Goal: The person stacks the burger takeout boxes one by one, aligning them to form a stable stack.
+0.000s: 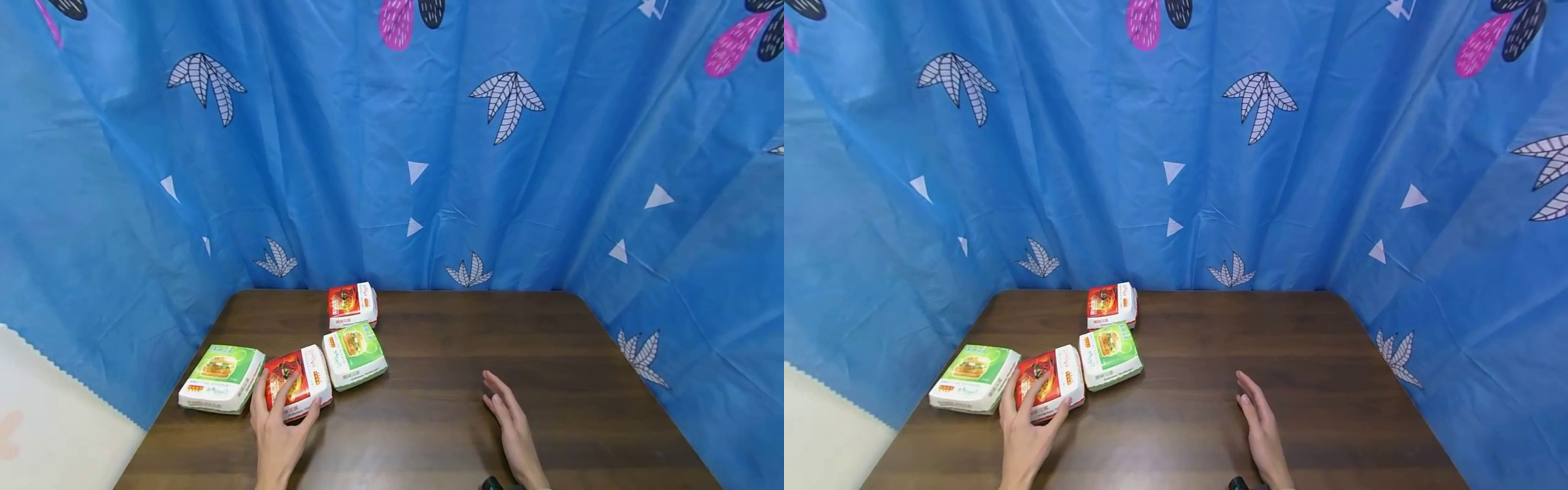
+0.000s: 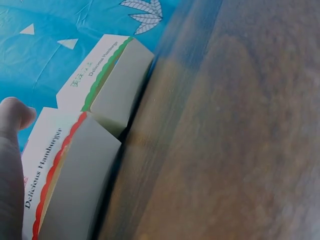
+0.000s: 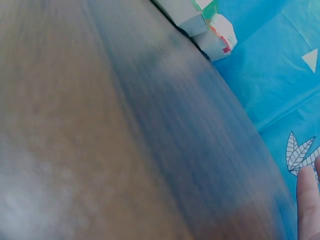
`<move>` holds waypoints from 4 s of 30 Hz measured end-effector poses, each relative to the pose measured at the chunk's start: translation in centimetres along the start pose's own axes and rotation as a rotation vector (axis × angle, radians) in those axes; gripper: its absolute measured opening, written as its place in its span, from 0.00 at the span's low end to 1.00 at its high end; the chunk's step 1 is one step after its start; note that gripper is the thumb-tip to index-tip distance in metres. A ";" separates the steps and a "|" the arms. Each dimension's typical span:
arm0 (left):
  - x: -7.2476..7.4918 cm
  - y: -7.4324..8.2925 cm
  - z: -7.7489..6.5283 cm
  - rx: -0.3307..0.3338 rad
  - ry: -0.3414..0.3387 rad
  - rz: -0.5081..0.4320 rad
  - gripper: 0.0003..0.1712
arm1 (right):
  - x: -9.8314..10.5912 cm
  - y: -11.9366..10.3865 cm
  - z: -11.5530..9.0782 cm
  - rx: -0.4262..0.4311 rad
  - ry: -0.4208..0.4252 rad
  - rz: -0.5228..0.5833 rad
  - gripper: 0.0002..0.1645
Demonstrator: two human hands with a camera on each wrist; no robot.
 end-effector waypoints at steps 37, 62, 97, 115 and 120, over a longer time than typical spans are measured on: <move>0.3 -1.3 -0.5 0.223 -0.083 -0.035 0.64 | -0.2 0.2 -0.3 -0.096 -0.014 -0.052 0.30; 0.8 -1.1 0.2 0.254 -0.099 -0.025 0.54 | -0.3 -0.4 -0.4 -0.105 0.011 -0.049 0.30; 0.5 -1.6 1.0 0.392 -0.236 -0.033 0.52 | -0.4 -0.4 -0.3 -0.130 0.001 -0.076 0.31; 1.1 -1.5 0.3 0.316 -0.201 -0.047 0.50 | -0.6 -0.5 -0.3 -0.070 0.007 -0.072 0.29; 1.6 -1.2 0.0 0.331 -0.226 -0.049 0.50 | -0.6 -0.7 -0.3 -0.050 -0.002 -0.067 0.29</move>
Point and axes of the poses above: each hand's wrist, its own z-axis towards the middle knuckle, its own x-axis out of the back of the hand, y = z × x, the point moved 3 cm from there along z, towards the middle knuckle, and after that the axes turned 3 degrees about -y, right-handed, at the moved point
